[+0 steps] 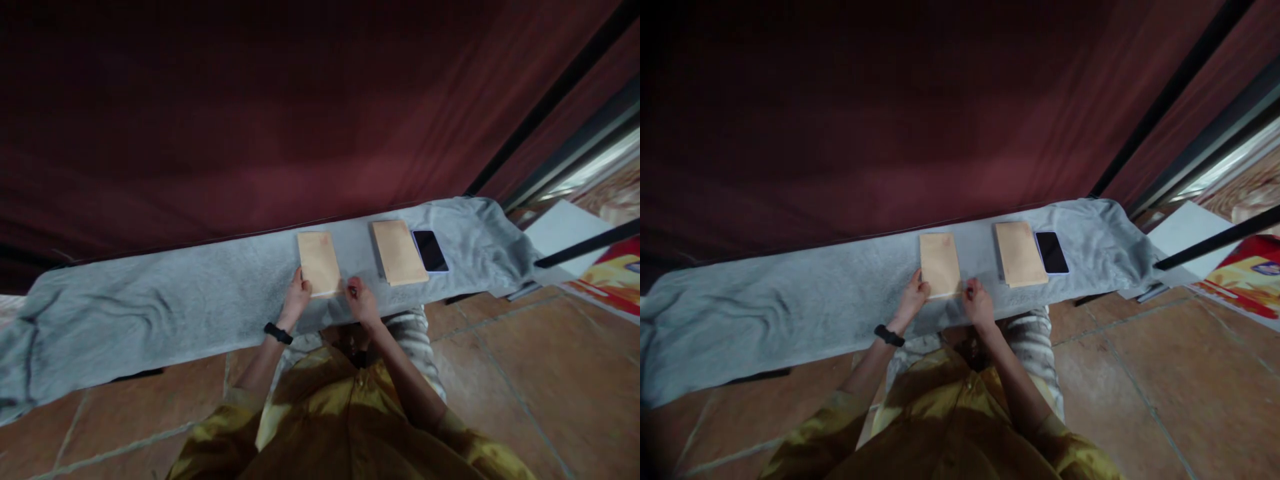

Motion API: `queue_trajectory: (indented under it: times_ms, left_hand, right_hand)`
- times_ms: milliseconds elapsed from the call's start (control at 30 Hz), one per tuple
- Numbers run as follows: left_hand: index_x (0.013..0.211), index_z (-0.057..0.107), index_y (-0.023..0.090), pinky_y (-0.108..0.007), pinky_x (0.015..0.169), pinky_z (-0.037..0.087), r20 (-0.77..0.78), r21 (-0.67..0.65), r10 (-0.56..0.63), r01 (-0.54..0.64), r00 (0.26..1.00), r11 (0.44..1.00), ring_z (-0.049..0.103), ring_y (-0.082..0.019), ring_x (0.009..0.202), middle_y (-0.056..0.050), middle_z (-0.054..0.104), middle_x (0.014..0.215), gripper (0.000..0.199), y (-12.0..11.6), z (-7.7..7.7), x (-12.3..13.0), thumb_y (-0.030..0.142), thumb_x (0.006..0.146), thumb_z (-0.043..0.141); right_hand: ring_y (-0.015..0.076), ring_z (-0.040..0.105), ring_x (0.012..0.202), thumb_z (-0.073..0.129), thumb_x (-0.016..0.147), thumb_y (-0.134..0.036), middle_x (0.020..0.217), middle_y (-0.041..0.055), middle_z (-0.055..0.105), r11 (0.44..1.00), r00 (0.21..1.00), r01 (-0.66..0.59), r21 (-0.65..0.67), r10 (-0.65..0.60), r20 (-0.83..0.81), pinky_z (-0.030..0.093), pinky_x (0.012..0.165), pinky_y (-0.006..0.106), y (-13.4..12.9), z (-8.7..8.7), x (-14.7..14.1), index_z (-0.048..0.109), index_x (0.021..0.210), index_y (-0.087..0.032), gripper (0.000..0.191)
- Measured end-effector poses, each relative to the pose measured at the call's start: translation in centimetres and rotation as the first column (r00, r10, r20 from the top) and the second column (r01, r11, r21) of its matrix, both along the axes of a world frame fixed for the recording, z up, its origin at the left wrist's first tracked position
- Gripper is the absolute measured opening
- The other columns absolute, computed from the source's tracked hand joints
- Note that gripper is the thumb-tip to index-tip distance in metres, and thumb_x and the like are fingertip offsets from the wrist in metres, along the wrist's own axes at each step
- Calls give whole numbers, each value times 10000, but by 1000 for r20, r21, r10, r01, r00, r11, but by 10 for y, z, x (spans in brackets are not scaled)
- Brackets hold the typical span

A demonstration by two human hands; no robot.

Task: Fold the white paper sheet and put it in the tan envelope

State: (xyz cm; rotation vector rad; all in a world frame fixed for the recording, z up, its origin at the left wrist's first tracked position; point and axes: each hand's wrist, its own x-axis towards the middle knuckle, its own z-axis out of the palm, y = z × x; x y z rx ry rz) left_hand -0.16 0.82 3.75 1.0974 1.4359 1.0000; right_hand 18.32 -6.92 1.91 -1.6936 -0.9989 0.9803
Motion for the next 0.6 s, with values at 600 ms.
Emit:
queue_trajectory:
  times_ms: [600]
  left_hand:
    - [1248, 651, 268, -449, 1184, 335, -674, 179, -361, 616, 645, 767, 470, -288, 1363, -86, 565, 1430, 368, -25, -1, -33, 189, 900, 563]
  right_hand:
    - [213, 656, 969, 486, 982, -285, 1303, 91, 619, 971, 722, -234, -53, 210, 659, 537, 753, 290, -4, -4, 3, 628, 1327, -287, 373]
